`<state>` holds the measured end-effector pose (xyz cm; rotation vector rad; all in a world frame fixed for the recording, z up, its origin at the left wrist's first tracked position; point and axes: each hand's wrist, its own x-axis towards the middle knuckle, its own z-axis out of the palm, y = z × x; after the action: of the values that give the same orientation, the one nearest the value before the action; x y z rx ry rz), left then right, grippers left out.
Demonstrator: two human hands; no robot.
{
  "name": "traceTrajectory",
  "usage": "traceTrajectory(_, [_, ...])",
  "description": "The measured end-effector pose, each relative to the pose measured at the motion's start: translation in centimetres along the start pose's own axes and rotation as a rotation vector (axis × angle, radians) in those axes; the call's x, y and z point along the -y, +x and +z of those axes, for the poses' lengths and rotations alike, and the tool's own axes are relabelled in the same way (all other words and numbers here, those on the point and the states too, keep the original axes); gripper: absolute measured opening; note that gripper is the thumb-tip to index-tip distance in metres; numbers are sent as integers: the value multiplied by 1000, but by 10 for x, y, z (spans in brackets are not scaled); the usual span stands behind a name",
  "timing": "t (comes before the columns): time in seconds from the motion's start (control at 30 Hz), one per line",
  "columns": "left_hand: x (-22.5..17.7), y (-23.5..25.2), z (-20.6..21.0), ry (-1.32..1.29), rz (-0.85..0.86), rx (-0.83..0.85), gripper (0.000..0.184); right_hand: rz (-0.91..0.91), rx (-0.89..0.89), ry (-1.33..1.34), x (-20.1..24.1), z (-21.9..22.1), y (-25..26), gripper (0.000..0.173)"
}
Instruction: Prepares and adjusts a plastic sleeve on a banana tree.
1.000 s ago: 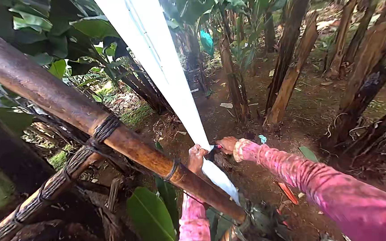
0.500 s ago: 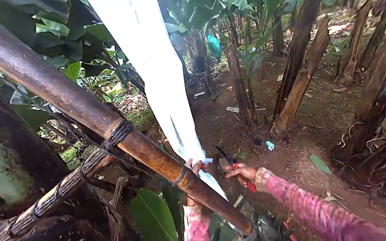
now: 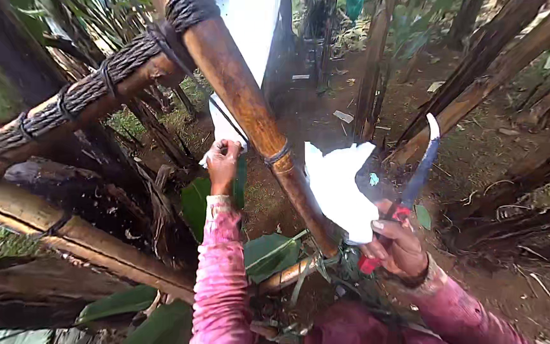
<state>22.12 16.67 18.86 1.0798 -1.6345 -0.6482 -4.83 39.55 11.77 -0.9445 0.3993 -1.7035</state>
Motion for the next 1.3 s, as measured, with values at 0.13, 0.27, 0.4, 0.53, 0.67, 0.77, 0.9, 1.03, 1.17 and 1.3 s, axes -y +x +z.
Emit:
traceTrajectory(0.13, [-8,63,-59,30,-92,-199,26,53,238,-166,-36,51,-22,28])
traceTrajectory(0.27, [13,116,-117,-81,-33,-385,33,258,432,-399,-92,64,-29,32])
traceTrajectory(0.4, [-6,125,-130,-76,-89,-399,36,663,203,-549,-122,75,-20,41])
traceTrajectory(0.53, [-21,136,-130,-30,-119,-390,36,1002,28,-616,-147,85,19,41])
traceTrajectory(0.67, [-47,144,-128,112,-75,-295,38,1152,469,-1083,-179,98,59,37])
traceTrajectory(0.77, [-77,131,-124,126,-76,-162,33,907,641,-1105,-206,118,77,36])
traceTrajectory(0.9, [-96,108,-121,100,-34,-46,28,820,646,-916,-249,138,87,37])
traceTrajectory(1.03, [-128,32,-111,65,-62,13,34,842,692,-937,-280,153,92,35])
traceTrajectory(1.17, [-53,40,-79,-63,-75,54,44,506,591,-1079,-256,142,89,90])
traceTrajectory(1.3, [-3,46,-23,-27,-135,133,18,124,713,-985,-126,123,56,53])
